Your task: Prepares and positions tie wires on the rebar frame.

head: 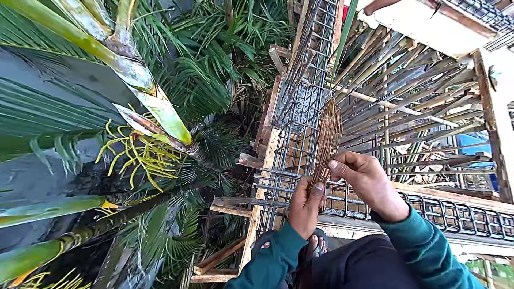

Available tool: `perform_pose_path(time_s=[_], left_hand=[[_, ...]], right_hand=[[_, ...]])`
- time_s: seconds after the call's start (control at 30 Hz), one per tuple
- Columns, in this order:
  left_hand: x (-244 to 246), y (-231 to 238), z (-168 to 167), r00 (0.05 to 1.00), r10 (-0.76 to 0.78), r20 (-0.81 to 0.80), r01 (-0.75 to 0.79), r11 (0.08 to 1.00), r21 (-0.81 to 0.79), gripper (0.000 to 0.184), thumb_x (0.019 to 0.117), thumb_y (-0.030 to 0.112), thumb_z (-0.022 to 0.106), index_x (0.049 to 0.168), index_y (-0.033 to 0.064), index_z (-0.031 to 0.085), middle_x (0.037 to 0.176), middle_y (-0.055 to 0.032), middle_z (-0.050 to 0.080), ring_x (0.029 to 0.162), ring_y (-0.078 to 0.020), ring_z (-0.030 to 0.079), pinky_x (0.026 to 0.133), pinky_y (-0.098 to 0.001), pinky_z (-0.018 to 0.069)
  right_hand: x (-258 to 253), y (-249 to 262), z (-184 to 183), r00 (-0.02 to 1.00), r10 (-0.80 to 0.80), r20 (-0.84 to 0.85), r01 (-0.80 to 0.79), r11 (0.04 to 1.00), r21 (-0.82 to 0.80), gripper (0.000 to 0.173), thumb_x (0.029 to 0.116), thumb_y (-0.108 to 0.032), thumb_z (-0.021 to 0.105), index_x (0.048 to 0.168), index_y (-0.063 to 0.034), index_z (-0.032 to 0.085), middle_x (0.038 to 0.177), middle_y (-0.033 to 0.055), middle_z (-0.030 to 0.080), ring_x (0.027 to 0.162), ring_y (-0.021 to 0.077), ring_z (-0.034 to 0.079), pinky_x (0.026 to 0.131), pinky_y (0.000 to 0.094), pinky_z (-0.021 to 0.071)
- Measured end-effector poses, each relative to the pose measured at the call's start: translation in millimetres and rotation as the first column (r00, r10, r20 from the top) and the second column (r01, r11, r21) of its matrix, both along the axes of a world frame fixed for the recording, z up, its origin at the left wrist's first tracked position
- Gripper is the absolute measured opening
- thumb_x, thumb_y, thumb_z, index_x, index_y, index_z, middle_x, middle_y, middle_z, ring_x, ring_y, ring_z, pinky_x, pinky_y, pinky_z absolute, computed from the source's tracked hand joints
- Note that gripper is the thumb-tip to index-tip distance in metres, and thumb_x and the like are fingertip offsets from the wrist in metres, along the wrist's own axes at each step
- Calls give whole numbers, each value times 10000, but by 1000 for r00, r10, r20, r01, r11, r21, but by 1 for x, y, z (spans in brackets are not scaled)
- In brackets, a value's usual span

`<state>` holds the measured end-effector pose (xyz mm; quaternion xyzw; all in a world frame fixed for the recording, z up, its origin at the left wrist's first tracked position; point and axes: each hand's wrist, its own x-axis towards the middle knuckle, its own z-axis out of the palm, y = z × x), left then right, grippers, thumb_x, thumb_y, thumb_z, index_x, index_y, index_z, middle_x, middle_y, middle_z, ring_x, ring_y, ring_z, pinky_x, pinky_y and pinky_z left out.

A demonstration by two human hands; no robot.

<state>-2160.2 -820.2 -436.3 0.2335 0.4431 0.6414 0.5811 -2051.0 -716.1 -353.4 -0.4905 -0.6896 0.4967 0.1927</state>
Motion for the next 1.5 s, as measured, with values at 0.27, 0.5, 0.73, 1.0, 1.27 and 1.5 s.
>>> perform_pose_path(time_s=[0.27, 0.5, 0.73, 1.0, 1.27, 1.5], left_hand=[[-7, -5, -3, 1000, -7, 4, 7, 1000, -7, 180, 1069, 129, 431, 1106, 0, 552, 788, 34, 603, 699, -45, 607, 688, -213, 543], [-7, -7, -3, 1000, -22, -11, 21, 999, -25, 182, 1076, 143, 424, 1091, 11, 549, 789, 31, 608, 705, -43, 611, 693, -209, 543], [-8, -7, -2, 999, -45, -27, 44, 999, -28, 189, 1079, 153, 422, 1071, 13, 549, 798, 20, 617, 713, -52, 615, 700, -221, 546], [-8, -7, 0, 999, -39, -27, 37, 997, -62, 196, 1081, 141, 410, 1094, 3, 548, 798, 21, 616, 705, -46, 614, 687, -206, 541], [-5, -7, -6, 1000, -15, -16, 15, 1000, -5, 190, 1034, 185, 541, 1087, 4, 565, 809, 21, 617, 712, -50, 616, 690, -217, 546], [-5, -6, -4, 1000, -1, 13, 2, 999, -33, 146, 1025, 127, 555, 1080, -3, 591, 786, 13, 610, 685, -64, 605, 676, -224, 540]], right_hand=[[-8, -5, 4, 1000, -22, -5, 22, 999, -47, 105, 973, -96, 661, 914, -46, 733, 773, 45, 746, 691, 125, 728, 696, 270, 635], [-2, -8, 4, 999, -24, 40, 23, 999, 25, 112, 967, -147, 668, 904, -82, 734, 738, 15, 716, 665, 109, 693, 660, 259, 606], [0, -7, 5, 999, -26, 18, 26, 1000, -3, 133, 969, -152, 635, 896, -93, 729, 750, 14, 703, 682, 111, 674, 671, 258, 584], [-1, -8, 5, 999, -42, 5, 42, 998, -55, 111, 976, -110, 647, 949, -53, 739, 798, 44, 747, 714, 132, 723, 709, 269, 625], [4, -6, 2, 999, -10, 54, 10, 1000, 3, 97, 951, -170, 681, 883, -116, 726, 719, -16, 685, 654, 83, 651, 624, 233, 551], [6, -4, -1, 1000, -14, 15, 14, 1000, -14, 124, 948, -162, 647, 853, -115, 712, 702, -12, 666, 653, 90, 644, 639, 239, 555]])
